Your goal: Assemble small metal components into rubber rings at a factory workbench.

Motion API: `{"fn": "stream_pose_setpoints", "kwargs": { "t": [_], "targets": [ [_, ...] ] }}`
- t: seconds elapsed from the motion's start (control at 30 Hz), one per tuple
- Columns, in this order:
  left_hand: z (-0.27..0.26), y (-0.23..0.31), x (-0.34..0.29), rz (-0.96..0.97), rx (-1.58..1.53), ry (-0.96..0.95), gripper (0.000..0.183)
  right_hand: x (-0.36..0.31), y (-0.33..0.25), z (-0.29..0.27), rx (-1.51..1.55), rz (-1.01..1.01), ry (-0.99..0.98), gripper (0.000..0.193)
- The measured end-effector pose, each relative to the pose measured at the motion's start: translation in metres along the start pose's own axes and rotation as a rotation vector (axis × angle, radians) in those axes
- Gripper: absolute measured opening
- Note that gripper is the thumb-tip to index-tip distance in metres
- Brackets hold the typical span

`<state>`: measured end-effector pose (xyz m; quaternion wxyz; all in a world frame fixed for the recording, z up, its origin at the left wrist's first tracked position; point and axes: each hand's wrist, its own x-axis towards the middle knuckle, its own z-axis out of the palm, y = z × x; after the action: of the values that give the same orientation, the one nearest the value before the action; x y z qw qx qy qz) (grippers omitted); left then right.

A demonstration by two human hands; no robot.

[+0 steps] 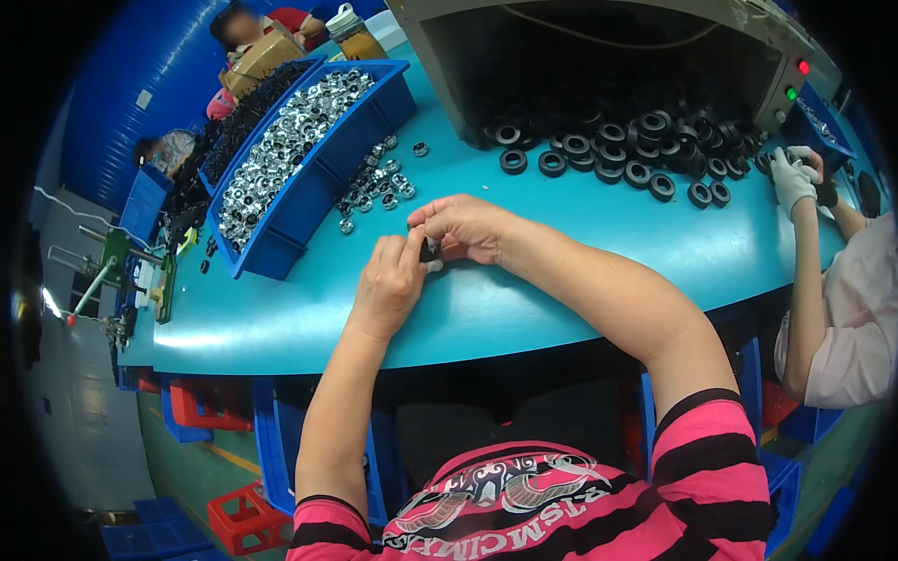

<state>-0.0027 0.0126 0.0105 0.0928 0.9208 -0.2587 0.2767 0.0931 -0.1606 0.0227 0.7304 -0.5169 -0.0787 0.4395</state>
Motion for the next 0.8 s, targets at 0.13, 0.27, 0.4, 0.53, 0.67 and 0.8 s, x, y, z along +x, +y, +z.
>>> {"fn": "stream_pose_setpoints", "kwargs": {
  "t": [0.13, 0.27, 0.4, 0.53, 0.67, 0.8],
  "targets": [
    [0.009, 0.000, -0.007, 0.047, 0.127, -0.001, 0.051, -0.004, -0.002, 0.010, -0.014, -0.022, 0.079, 0.038],
    [0.007, 0.002, -0.006, 0.090, 0.183, -0.007, 0.048, -0.001, 0.002, 0.006, -0.053, -0.030, 0.096, 0.039],
    [0.002, -0.002, -0.004, -0.030, 0.049, 0.073, 0.041, 0.002, 0.008, 0.005, -0.016, -0.024, 0.072, 0.043],
    [0.004, -0.011, -0.011, -0.132, 0.011, 0.080, 0.033, 0.002, 0.003, 0.001, -0.050, -0.015, -0.024, 0.038],
    [0.009, -0.012, -0.012, -0.173, 0.063, 0.092, 0.035, -0.009, -0.008, 0.012, -0.187, -0.072, -0.004, 0.032],
    [0.008, -0.012, -0.010, -0.256, -0.143, 0.116, 0.041, -0.006, -0.006, 0.007, -0.592, -0.265, 0.014, 0.026]
  ]
}}
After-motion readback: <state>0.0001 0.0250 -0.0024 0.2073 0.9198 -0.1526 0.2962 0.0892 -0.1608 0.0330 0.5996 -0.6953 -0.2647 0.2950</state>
